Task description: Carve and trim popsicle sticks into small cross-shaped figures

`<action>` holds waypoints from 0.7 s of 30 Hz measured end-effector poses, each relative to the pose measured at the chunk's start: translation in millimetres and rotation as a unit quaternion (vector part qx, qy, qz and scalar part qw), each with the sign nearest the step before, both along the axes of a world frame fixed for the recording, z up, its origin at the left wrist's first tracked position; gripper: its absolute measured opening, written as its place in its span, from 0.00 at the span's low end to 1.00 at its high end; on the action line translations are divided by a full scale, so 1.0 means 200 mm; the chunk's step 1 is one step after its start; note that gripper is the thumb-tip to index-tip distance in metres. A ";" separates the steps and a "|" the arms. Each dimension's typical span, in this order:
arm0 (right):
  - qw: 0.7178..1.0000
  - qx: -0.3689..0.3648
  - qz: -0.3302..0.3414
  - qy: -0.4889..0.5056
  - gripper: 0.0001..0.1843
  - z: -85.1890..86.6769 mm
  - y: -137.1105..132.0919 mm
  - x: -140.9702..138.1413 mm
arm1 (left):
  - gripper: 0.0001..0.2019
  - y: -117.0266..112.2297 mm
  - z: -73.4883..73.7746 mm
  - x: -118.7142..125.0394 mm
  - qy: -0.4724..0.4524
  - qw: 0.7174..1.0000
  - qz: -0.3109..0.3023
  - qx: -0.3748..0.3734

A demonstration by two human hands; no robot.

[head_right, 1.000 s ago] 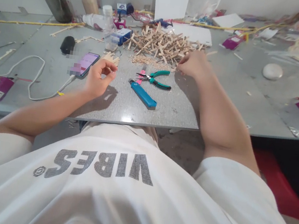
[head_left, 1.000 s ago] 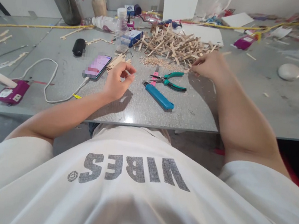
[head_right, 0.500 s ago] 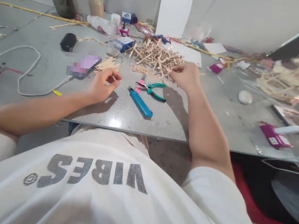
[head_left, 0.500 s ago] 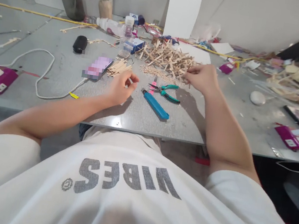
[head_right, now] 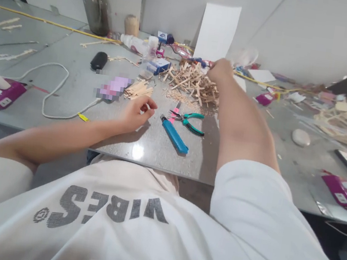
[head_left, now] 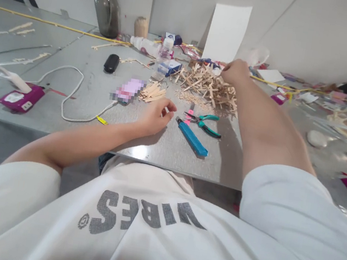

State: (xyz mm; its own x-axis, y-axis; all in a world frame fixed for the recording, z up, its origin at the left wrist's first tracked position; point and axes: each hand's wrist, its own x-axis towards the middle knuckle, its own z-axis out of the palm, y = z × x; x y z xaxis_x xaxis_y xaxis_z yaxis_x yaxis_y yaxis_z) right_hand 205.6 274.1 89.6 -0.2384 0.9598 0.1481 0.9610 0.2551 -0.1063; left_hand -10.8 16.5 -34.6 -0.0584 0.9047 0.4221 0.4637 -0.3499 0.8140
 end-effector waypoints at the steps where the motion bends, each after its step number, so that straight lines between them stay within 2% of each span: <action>1: 1.000 -0.014 -0.009 -0.009 0.22 -0.02 0.01 -0.01 | 0.09 0.00 0.00 0.00 0.000 1.000 -0.004 -0.006; 4: 0.999 -0.047 -0.019 -0.020 0.22 -0.05 0.04 0.00 | 0.09 0.00 0.00 0.01 0.003 1.000 -0.009 -0.014; 7: 0.997 -0.067 -0.017 -0.017 0.23 -0.03 0.04 0.05 | 0.09 -0.01 0.01 0.00 0.005 1.000 -0.008 -0.020; 13: 0.998 -0.050 -0.001 0.024 0.30 0.15 -0.03 0.21 | 0.08 -0.01 0.02 -0.01 0.014 0.999 0.010 -0.030; 17: 0.998 -0.006 0.022 0.055 0.30 0.24 -0.16 0.28 | 0.08 -0.01 0.03 -0.03 0.025 0.999 0.019 -0.035; 19: 0.996 0.003 0.048 0.073 0.28 0.24 -0.27 0.30 | 0.08 0.00 0.06 -0.06 0.036 0.999 0.026 -0.029; 21: 0.993 0.006 0.082 0.084 0.26 0.19 -0.42 0.29 | 0.10 0.03 0.11 -0.11 0.071 0.996 0.046 0.001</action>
